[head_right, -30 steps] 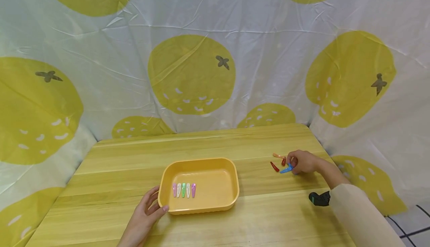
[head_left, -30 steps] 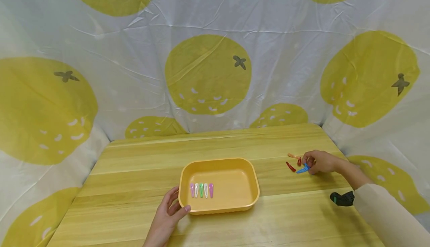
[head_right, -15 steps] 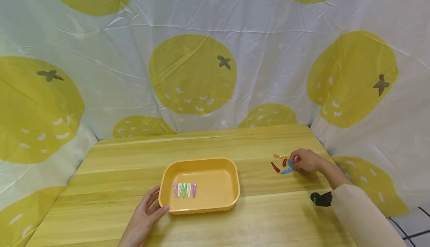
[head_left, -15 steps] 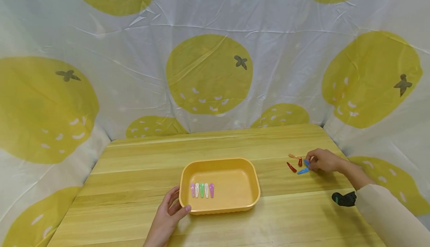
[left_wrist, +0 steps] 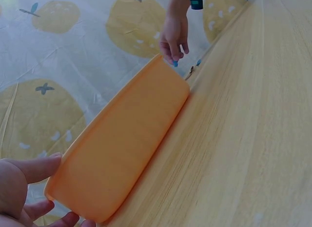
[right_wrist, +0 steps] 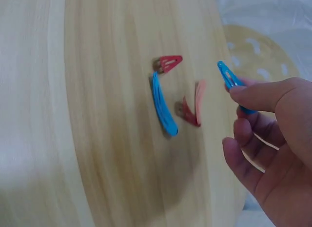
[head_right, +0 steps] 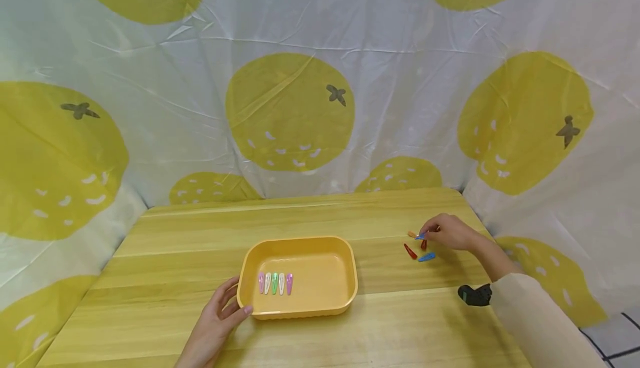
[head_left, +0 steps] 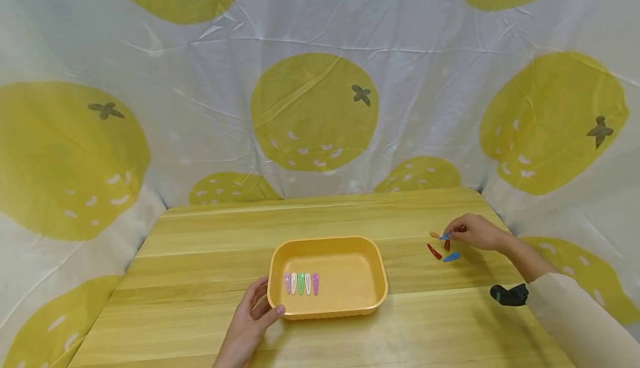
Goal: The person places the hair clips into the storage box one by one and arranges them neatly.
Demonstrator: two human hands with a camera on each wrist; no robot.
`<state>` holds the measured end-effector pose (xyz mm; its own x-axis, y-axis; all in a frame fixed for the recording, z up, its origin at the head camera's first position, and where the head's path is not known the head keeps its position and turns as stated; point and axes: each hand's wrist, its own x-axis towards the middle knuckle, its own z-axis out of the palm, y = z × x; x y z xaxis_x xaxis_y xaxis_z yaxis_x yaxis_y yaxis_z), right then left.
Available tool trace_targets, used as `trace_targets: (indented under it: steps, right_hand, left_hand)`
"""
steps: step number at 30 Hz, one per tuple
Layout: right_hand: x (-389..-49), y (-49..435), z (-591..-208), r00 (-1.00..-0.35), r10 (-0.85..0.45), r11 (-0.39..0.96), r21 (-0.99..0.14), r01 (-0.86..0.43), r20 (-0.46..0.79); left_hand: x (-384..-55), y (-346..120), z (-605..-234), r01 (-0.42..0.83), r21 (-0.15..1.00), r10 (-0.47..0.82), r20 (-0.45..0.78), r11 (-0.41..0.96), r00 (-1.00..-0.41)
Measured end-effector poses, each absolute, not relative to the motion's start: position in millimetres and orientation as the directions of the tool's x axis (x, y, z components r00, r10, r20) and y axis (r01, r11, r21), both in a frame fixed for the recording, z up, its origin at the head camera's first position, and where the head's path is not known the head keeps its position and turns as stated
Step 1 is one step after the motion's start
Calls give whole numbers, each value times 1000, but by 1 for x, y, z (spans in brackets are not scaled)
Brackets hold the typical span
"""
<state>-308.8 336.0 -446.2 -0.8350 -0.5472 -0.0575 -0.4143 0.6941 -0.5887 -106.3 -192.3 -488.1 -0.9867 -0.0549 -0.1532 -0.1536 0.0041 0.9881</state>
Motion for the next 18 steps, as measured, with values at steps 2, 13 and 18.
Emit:
trace_targets:
  steps: [2,13,18]
  right_hand:
    - [-309,330,-442,-837,-545,693,-589,-415,-52]
    - [-312,295,-424,-801,-597,653,-605,-455,-42]
    - [-315,278,-416,-762,-645,625,-607,-490,-50]
  left_hand:
    - [-106,-192,-488,-155,988,-53,-155,4,-987]
    - [-106,-194,-487,-163,987,-46,-163,5,-986]
    - [-106,-193,-487,-160,987,-49,-159,2,-986]
